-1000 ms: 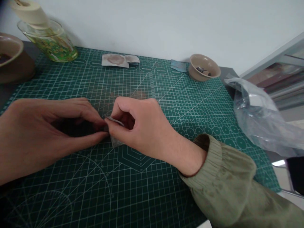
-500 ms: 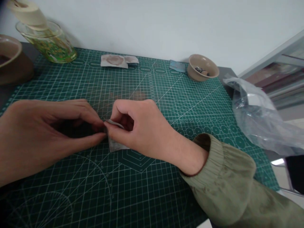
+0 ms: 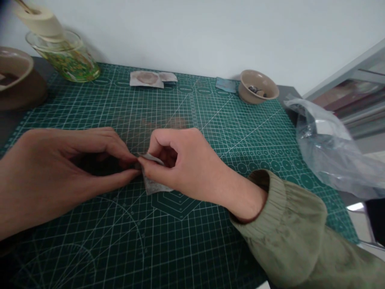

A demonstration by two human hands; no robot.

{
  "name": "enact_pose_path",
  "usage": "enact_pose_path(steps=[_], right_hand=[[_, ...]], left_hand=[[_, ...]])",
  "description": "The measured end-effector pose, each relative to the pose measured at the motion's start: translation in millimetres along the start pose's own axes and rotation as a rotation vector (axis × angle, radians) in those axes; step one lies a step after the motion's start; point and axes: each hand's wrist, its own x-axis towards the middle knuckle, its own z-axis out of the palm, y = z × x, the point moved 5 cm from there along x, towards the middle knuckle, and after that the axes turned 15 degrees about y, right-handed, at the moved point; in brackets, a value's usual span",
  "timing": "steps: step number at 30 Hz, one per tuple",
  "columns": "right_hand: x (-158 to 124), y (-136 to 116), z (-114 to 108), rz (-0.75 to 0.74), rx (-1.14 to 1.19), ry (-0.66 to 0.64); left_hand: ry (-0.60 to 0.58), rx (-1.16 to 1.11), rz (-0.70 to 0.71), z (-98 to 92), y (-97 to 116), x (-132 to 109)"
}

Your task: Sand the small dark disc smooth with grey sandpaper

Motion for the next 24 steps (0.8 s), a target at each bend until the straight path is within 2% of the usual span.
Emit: enact_pose_path(steps=[3, 6, 10, 13, 16, 19, 24], right_hand=[[-0.3, 0.0, -1.3, -0.024, 0.003, 0.051], [-1.4, -0.4, 1.9, -0.01, 0.012, 0.002], [-0.9, -3.3, 0.2, -0.029, -0.029, 0.063], [-1.3, -3.1, 2.7, -0.016, -0.038, 0.011], [-0.8, -3.9, -0.3, -0.038, -0.069, 0.051], [-1.2, -5.2, 0.8, -0.059, -0.077, 0.006], [0.2, -6.7, -0.6, -0.074, -0.082, 0.051]], left_hand=[[0.005, -0.004, 0.002, 0.7, 2.4, 0.8], [0.006, -0.014, -0.01, -0.1, 4.0, 0.8], [-0.006, 0.005, -0.004, -2.4, 3.5, -1.0], [-0.007, 0.008, 0.011, -4.2, 3.3, -2.0], [-0.005, 0.005, 0.0, -4.1, 2.9, -1.8], [0.001, 0.013, 0.001, -2.3, 2.3, -0.5], [-0.01, 0.024, 0.009, -0.9, 0.9, 0.0]])
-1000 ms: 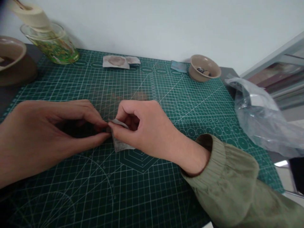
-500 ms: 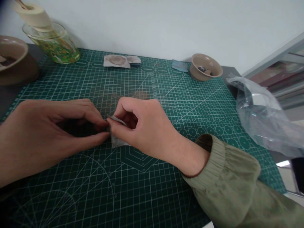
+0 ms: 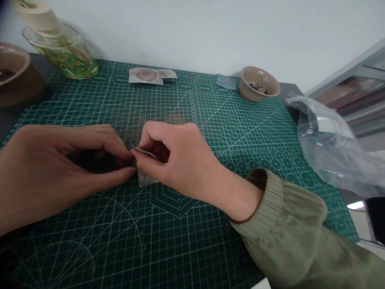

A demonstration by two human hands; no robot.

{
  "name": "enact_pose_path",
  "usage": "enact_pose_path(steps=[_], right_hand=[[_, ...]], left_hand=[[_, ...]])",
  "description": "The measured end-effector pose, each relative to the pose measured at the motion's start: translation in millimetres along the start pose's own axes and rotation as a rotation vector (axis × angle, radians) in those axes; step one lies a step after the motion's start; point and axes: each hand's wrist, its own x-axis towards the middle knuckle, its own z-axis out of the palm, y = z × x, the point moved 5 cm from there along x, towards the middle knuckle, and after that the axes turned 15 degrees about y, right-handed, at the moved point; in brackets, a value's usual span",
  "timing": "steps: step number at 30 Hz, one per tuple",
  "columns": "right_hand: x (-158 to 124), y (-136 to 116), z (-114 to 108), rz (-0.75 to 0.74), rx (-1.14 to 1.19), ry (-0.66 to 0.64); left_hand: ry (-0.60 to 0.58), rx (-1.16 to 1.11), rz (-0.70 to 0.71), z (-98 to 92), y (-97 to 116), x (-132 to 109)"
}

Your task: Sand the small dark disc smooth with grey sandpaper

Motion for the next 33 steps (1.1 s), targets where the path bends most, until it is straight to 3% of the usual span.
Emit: enact_pose_path(steps=[2, 6, 15, 33], right_hand=[[-0.8, 0.1, 2.7, 0.008, 0.014, -0.049], [-1.2, -0.7, -0.1, -0.009, -0.008, 0.01], [-0.7, -1.6, 1.8, 0.009, -0.026, -0.04], [-1.4, 3.4, -1.7, 0.073, -0.037, 0.011]], left_hand=[[0.005, -0.008, -0.006, -1.0, 0.3, -0.8], [0.003, -0.008, -0.015, -1.9, 3.3, -1.8], [0.014, -0.024, -0.017, -0.6, 3.6, 2.0], [-0.019, -0.02, -0.01, -1.5, 2.4, -1.2]])
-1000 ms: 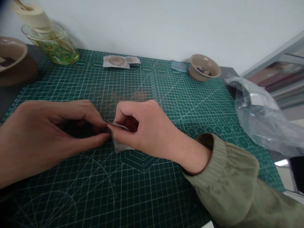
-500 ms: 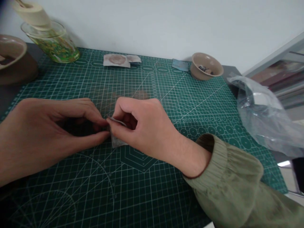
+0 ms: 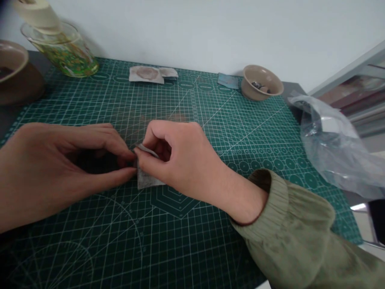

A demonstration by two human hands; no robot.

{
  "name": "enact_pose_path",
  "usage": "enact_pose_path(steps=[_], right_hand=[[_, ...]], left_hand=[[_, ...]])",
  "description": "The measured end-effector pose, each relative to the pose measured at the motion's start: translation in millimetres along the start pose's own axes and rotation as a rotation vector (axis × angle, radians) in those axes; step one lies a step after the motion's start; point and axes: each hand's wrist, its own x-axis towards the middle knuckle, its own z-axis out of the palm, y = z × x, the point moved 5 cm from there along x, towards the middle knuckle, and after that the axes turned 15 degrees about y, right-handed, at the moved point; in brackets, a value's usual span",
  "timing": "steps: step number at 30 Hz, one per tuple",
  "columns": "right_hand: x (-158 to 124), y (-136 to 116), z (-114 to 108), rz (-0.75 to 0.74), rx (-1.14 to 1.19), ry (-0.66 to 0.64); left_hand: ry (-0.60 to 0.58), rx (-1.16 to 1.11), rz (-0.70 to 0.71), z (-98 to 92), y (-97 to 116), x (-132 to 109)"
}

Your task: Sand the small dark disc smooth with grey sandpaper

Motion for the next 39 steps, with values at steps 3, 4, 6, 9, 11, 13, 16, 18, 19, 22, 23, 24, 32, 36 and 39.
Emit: enact_pose_path(steps=[3, 4, 6, 9, 11, 13, 16, 18, 19, 22, 23, 24, 32, 36, 39], right_hand=[[-1.0, 0.8, 1.8, 0.012, 0.023, -0.037], [-0.8, 0.7, 1.5, 0.011, 0.025, -0.028], [0.0, -0.1, 0.2, 0.001, 0.028, 0.005], [-0.3, -0.2, 2.7, 0.027, 0.044, -0.047], [-0.7, 0.2, 3.6, 0.048, 0.045, -0.066], [-0.4, -0.5, 1.8, 0.033, 0.038, -0.023], [-1.1, -1.0, 2.8, 0.021, 0.048, -0.034], [-1.4, -0.6, 3.3, 0.027, 0.043, -0.043], [-1.0, -0.7, 2.2, 0.026, 0.036, -0.023], [-1.2, -1.3, 2.3, 0.034, 0.03, -0.043], [-1.6, -1.6, 3.2, 0.038, 0.033, -0.069], [-1.8, -1.9, 3.3, 0.038, 0.03, -0.076], [-0.2, -0.9, 1.9, -0.005, 0.012, -0.03], [0.0, -1.8, 1.8, -0.017, 0.043, -0.054], [-0.5, -2.6, 1.3, -0.017, 0.032, -0.06]], left_hand=[[-0.008, 0.01, -0.006, -0.1, -1.2, 0.3], [-0.009, 0.012, -0.009, 0.0, -1.5, 0.6], [0.003, 0.008, -0.01, 0.2, -1.4, 1.6], [0.014, 0.004, 0.006, 1.4, -0.4, 2.8], [0.003, 0.006, 0.012, 2.2, 0.0, 2.8], [0.006, 0.007, 0.013, 1.7, 0.1, 2.3], [0.019, 0.012, 0.007, -0.3, -0.3, 1.6], [0.016, 0.006, -0.005, -1.0, -0.7, 1.1], [0.016, 0.003, -0.012, -1.3, -0.8, 0.9], [0.025, 0.006, -0.023, -1.8, -0.1, 0.9], [0.022, 0.009, -0.026, -1.3, 0.3, 0.9], [0.019, 0.011, -0.025, -0.6, 0.9, 1.0], [0.013, 0.01, 0.009, 3.3, 2.3, 1.1], [0.018, 0.007, 0.009, 1.0, 0.4, 0.2], [0.009, 0.001, 0.003, -1.0, -1.1, -0.4]])
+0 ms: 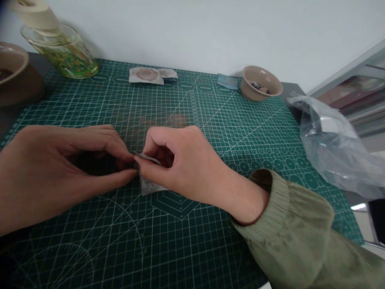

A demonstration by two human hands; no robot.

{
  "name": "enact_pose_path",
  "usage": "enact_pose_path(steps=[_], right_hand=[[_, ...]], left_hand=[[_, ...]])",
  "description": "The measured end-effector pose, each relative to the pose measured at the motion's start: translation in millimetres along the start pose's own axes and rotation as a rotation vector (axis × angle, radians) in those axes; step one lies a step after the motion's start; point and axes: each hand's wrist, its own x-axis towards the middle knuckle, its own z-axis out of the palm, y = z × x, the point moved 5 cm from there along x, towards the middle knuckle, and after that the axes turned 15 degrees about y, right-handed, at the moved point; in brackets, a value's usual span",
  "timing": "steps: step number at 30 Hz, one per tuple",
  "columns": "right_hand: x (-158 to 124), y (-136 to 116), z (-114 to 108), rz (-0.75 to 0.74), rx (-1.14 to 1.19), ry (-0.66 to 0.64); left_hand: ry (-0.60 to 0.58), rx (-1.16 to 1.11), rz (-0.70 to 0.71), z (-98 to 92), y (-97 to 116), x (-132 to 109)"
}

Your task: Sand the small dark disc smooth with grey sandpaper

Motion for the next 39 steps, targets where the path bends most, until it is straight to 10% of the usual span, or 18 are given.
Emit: enact_pose_path(steps=[17, 23, 39], right_hand=[[0, -4, -3, -0.046, 0.034, -0.067], [8, 0, -33, 0.138, 0.102, 0.336], [-1, 11, 0, 0.367, 0.259, 0.039]], left_hand=[[-0.073, 0.003, -0.059, 20.3, -12, -11], [-0.042, -0.025, 0.018, 5.3, -2, 1], [0.008, -0.102, 0.097, 5.9, 3, 4]])
